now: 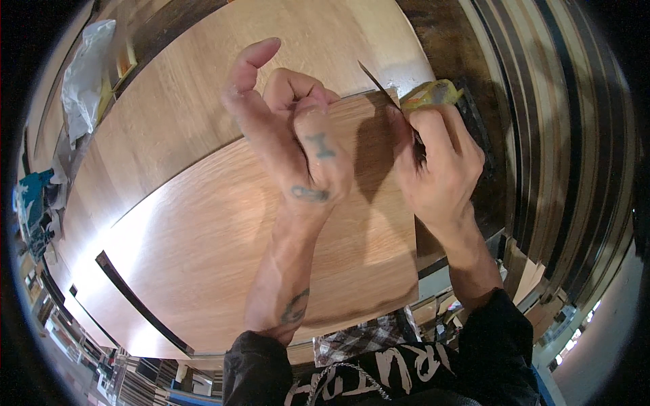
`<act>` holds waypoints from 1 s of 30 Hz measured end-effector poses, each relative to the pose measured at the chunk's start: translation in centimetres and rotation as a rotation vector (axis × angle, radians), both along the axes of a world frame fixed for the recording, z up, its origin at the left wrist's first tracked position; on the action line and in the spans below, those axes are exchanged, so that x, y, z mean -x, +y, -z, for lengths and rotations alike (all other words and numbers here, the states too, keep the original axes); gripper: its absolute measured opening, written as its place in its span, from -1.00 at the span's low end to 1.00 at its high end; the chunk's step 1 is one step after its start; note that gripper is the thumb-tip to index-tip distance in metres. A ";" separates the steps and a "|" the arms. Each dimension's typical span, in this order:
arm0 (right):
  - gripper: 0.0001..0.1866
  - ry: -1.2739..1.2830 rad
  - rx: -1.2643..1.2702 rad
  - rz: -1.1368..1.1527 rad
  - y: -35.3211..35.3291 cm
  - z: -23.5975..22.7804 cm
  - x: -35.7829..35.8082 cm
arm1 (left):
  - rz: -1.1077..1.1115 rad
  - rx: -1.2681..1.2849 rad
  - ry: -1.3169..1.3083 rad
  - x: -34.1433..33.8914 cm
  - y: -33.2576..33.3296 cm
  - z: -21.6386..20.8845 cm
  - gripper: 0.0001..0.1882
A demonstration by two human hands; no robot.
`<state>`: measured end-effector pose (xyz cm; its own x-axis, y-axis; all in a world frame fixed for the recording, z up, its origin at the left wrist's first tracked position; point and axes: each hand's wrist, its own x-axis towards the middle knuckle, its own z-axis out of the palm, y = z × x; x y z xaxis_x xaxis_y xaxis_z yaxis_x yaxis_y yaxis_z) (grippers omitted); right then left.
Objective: The person uses a small blade to mark the edge of a wooden board and then attaches it to a larger panel using a pneumatic nail gun.
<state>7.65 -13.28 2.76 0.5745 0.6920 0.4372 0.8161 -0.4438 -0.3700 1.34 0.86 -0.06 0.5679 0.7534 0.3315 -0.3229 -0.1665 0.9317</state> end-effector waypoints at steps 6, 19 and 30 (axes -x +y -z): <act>-0.74 -0.013 0.009 0.045 -0.2 -0.1 0.0 | -0.021 -0.007 -0.020 -0.2 -0.5 0.3 -0.44; -0.87 0.459 -0.261 0.191 -1.6 -1.5 -0.7 | -0.004 0.045 -0.019 0.1 0.5 0.7 -0.44; -0.80 0.335 -0.136 0.048 0.0 -0.9 -0.5 | 0.090 0.031 -0.217 0.7 1.1 1.8 -0.49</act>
